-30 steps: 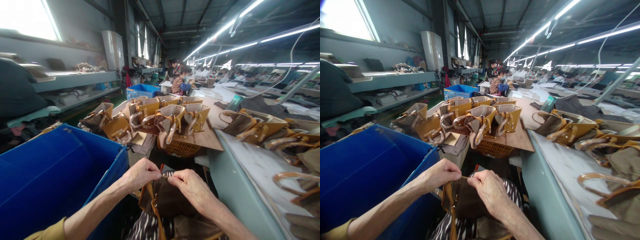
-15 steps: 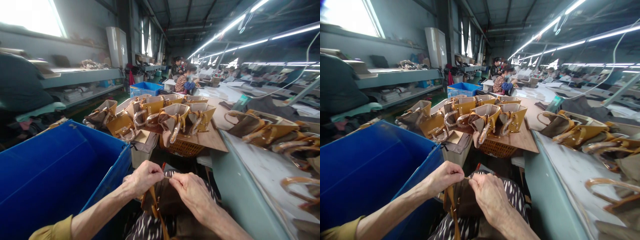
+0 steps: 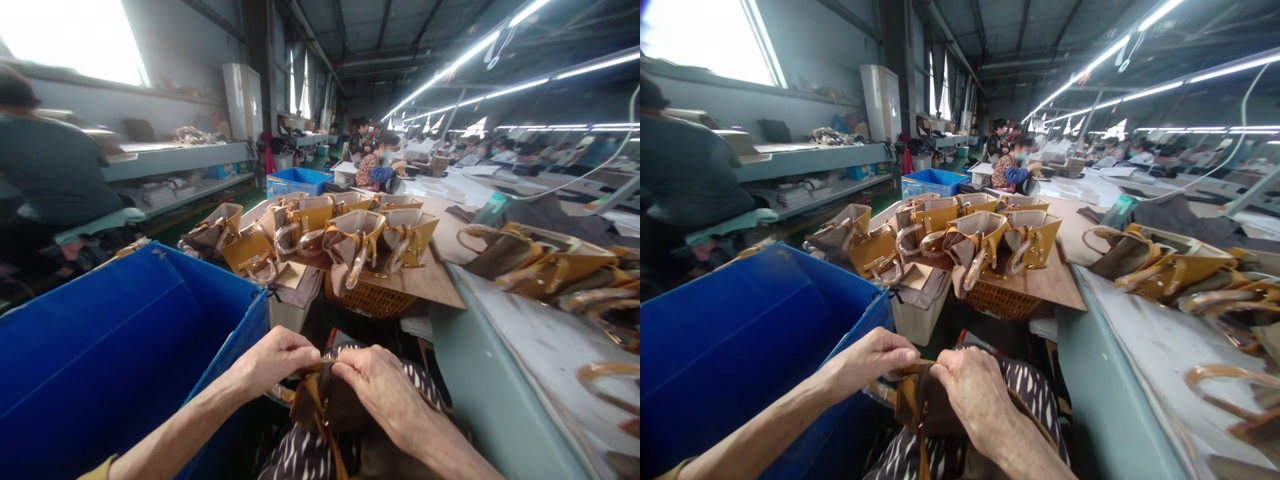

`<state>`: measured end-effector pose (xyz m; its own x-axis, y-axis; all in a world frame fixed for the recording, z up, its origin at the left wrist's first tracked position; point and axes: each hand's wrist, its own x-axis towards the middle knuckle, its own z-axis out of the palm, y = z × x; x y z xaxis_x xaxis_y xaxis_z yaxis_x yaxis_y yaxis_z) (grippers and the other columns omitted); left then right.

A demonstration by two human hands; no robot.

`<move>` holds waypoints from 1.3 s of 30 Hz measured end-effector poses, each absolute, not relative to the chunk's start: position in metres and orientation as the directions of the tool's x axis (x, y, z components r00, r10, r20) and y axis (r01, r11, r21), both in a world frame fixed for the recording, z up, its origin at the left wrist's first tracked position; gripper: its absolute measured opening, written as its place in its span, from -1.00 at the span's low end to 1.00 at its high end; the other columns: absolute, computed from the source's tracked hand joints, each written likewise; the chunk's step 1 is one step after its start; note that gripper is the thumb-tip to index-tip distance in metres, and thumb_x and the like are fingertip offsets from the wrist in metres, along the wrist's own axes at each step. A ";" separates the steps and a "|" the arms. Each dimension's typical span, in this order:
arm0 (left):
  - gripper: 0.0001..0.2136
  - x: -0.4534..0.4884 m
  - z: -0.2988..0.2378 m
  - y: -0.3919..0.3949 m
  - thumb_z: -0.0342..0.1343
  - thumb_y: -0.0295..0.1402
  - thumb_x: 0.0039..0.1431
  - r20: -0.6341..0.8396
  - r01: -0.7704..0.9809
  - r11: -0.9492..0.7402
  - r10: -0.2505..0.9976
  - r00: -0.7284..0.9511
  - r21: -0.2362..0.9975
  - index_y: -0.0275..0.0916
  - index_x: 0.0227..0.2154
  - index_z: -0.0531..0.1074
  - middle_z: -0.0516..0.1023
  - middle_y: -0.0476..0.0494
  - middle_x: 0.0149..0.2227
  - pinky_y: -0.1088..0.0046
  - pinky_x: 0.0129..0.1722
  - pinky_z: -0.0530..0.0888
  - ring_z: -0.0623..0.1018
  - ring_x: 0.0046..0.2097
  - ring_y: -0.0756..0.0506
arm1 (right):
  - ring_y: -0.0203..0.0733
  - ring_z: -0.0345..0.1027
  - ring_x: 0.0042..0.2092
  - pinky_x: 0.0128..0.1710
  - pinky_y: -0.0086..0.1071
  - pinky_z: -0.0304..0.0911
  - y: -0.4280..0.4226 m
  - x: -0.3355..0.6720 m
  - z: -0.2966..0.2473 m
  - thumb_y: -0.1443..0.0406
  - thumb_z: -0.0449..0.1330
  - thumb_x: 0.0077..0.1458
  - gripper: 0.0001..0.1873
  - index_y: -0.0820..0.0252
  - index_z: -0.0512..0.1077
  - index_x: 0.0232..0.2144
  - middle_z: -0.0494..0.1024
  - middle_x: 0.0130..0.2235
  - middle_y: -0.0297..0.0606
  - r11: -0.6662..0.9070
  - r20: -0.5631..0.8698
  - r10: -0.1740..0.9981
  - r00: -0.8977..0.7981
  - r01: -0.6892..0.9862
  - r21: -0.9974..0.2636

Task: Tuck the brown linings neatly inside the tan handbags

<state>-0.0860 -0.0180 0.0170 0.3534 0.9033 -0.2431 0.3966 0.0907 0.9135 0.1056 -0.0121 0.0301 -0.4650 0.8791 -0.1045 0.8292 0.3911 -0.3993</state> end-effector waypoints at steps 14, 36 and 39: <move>-0.73 -0.063 0.013 -0.027 -0.04 -0.20 0.04 -0.308 0.473 0.171 0.923 0.229 0.864 -0.30 -0.47 0.43 0.31 0.07 -0.71 0.62 -0.69 0.19 0.30 -0.68 0.06 | -0.28 0.34 -0.46 -0.50 -0.46 -0.03 -0.019 0.113 0.026 0.27 0.01 0.17 -0.71 0.12 0.44 -0.53 0.51 -0.52 -0.35 0.408 -0.073 0.884 -0.462 0.838 -0.361; -0.76 -0.050 0.006 -0.041 -0.01 -0.20 0.16 -0.010 0.334 -0.045 0.987 0.160 0.942 -0.28 -0.31 0.39 0.46 -0.04 -0.37 0.51 -0.28 0.31 0.42 -0.27 -0.04 | -0.07 0.45 -0.27 -0.17 -0.22 0.31 -0.023 0.262 0.031 0.13 0.22 0.01 -0.74 0.13 0.49 -0.28 0.58 -0.35 -0.23 -0.165 -0.161 0.986 -0.042 -0.114 -0.980; -0.51 -0.034 -0.033 -0.020 0.13 -0.10 0.01 -0.147 0.065 0.132 0.906 0.398 0.989 -0.35 -0.08 0.31 0.45 -0.20 -0.14 0.41 -0.12 0.33 0.42 -0.09 -0.14 | -0.12 0.46 -0.30 -0.24 -0.28 0.37 -0.035 0.279 0.007 0.09 0.29 -0.09 -0.71 0.07 0.49 -0.30 0.58 -0.36 -0.30 -0.092 -0.124 0.981 0.148 -0.205 -0.974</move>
